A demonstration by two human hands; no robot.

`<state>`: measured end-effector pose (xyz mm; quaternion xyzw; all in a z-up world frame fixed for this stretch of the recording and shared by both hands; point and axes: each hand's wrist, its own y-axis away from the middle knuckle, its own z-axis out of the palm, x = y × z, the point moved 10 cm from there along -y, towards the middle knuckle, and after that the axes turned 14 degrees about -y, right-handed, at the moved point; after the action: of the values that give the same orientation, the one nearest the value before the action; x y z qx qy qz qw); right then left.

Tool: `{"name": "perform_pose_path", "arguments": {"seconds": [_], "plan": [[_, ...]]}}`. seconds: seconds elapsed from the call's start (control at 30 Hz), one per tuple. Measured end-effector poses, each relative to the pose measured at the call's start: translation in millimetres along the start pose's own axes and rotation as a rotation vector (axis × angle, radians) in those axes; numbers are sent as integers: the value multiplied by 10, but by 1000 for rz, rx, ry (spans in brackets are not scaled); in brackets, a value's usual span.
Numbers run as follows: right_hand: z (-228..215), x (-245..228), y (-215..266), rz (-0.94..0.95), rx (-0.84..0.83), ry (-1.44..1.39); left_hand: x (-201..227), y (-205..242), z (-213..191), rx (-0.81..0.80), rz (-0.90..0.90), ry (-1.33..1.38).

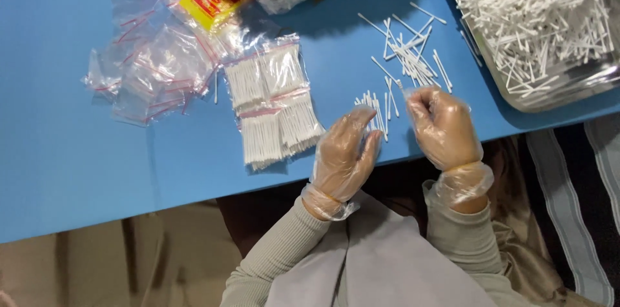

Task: Sorting and placing cotton swabs into small plastic bags at a workspace.

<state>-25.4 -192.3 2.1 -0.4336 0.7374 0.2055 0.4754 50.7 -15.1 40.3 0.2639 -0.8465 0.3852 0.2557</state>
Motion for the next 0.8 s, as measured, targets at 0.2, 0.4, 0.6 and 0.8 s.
{"name": "perform_pose_path", "arguments": {"seconds": [0.2,0.4,0.6,0.8], "plan": [[194,633,154,142,93,440,35,244,309,-164,-4,-266],[315,486,22,-89,187,426,-19,274,403,-163,-8,-367],[432,272,-37,-166,183,308,-110,255,477,-100,-14,-433],[444,91,139,-261,91,215,-111,291,487,-65,7,-472]]}}
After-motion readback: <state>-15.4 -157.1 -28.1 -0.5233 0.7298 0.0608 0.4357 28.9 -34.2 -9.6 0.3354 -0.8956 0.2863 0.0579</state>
